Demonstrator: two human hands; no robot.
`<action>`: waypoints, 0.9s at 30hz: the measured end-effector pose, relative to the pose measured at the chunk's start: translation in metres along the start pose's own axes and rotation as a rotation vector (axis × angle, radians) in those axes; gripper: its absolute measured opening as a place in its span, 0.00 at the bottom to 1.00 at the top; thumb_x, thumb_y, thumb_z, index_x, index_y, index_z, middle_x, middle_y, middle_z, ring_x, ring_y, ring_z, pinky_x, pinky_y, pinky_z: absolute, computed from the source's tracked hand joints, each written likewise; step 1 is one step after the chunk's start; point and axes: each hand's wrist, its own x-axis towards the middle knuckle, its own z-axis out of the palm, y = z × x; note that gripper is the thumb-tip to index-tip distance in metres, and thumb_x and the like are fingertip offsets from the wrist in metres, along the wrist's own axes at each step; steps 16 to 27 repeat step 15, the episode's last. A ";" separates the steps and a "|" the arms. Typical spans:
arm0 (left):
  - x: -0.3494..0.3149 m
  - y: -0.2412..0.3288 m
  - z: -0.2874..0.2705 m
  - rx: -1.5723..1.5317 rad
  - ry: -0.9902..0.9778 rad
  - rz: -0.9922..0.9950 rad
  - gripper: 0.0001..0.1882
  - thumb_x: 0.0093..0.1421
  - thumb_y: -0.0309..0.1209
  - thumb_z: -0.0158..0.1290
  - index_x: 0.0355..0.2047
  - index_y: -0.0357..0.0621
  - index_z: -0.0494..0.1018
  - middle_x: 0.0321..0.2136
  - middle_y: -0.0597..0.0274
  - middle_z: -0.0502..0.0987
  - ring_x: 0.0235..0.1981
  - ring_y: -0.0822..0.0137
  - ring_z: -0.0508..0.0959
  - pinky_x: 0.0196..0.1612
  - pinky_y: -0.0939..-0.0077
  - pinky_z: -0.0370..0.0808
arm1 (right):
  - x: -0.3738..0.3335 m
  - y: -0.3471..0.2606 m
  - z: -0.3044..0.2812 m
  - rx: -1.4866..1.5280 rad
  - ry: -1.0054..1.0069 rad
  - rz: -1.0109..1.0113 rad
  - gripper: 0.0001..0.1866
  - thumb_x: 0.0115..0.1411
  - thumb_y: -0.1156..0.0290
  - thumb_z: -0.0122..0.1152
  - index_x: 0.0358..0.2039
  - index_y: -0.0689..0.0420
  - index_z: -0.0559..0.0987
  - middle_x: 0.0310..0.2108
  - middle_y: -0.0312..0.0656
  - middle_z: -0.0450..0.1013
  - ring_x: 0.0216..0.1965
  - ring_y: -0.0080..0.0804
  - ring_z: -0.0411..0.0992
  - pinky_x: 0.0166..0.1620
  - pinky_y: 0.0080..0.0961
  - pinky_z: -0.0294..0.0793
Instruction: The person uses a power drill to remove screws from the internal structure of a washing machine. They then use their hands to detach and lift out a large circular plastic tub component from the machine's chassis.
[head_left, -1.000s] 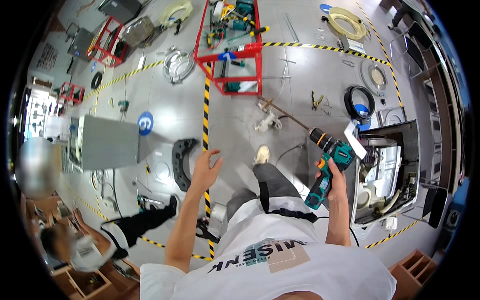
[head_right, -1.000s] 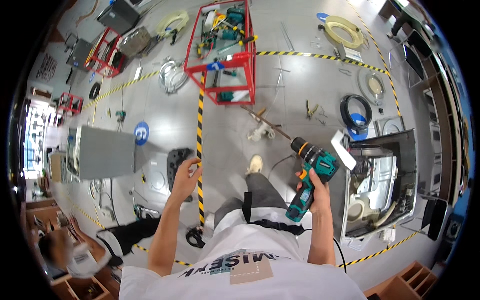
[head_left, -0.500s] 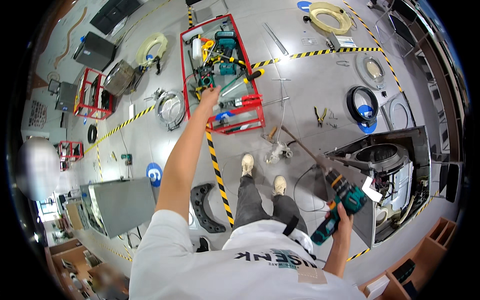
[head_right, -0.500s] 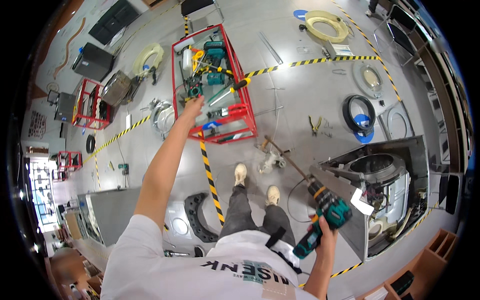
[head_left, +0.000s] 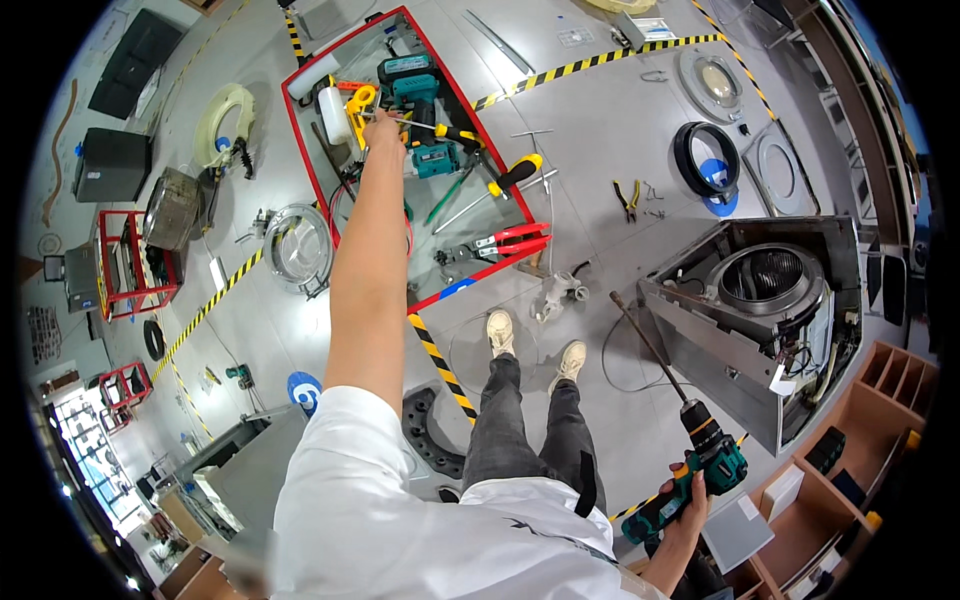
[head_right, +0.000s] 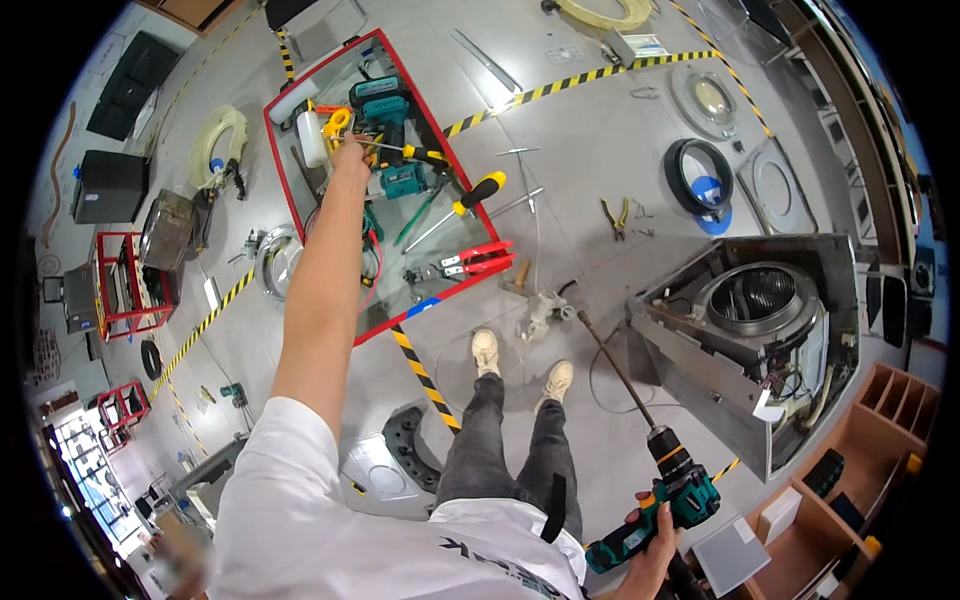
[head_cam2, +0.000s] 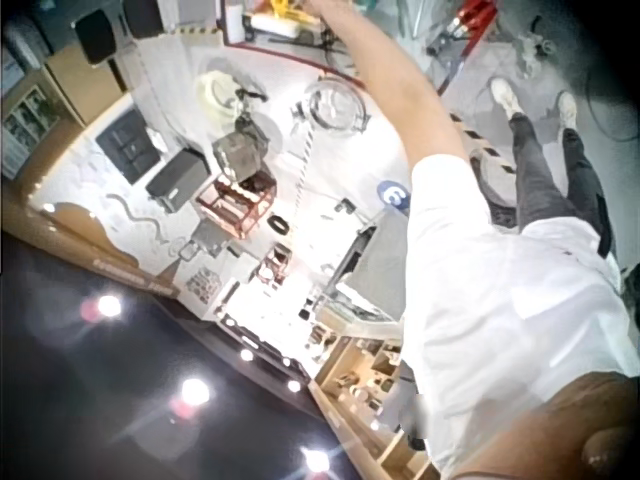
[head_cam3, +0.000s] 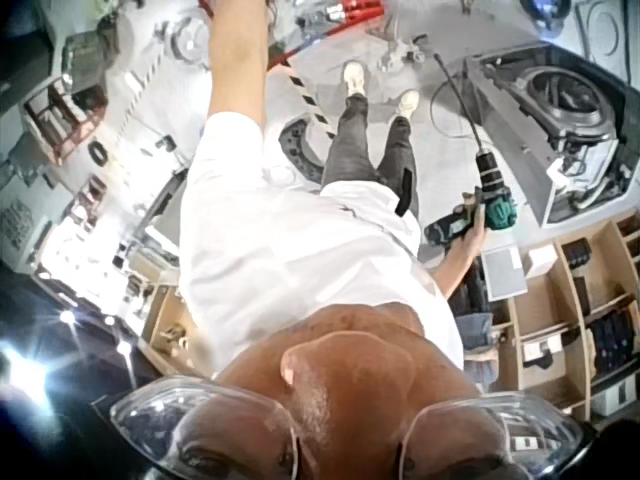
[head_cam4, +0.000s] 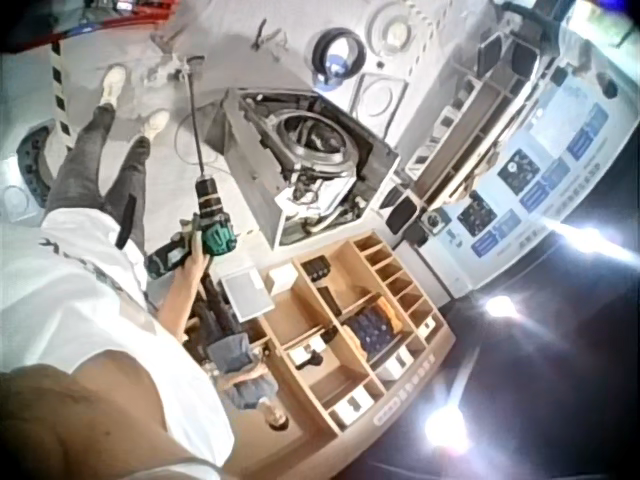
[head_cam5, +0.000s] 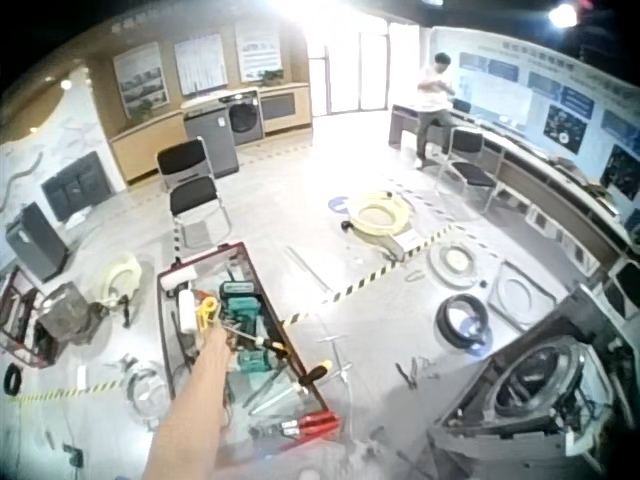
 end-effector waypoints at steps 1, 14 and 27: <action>-0.008 0.007 0.002 -0.036 -0.078 0.111 0.18 0.70 0.41 0.44 0.30 0.40 0.72 0.22 0.59 0.76 0.21 0.69 0.74 0.25 0.77 0.71 | -0.001 0.000 0.003 0.002 -0.012 -0.006 0.22 0.66 0.62 0.55 0.52 0.66 0.70 0.35 0.46 0.75 0.23 0.29 0.74 0.28 0.23 0.76; -0.100 -0.022 -0.037 1.239 -0.394 0.836 0.23 0.63 0.51 0.49 0.27 0.41 0.74 0.24 0.52 0.80 0.32 0.51 0.81 0.38 0.53 0.73 | 0.000 -0.001 0.052 0.098 -0.079 0.001 0.23 0.63 0.65 0.59 0.53 0.67 0.70 0.35 0.50 0.76 0.23 0.32 0.75 0.26 0.25 0.77; -0.094 -0.031 -0.038 1.326 -0.383 0.804 0.24 0.62 0.54 0.50 0.32 0.42 0.77 0.31 0.47 0.80 0.38 0.47 0.81 0.43 0.53 0.75 | 0.000 -0.001 0.052 0.096 -0.101 -0.012 0.24 0.62 0.65 0.59 0.54 0.67 0.69 0.35 0.50 0.76 0.24 0.33 0.75 0.27 0.25 0.77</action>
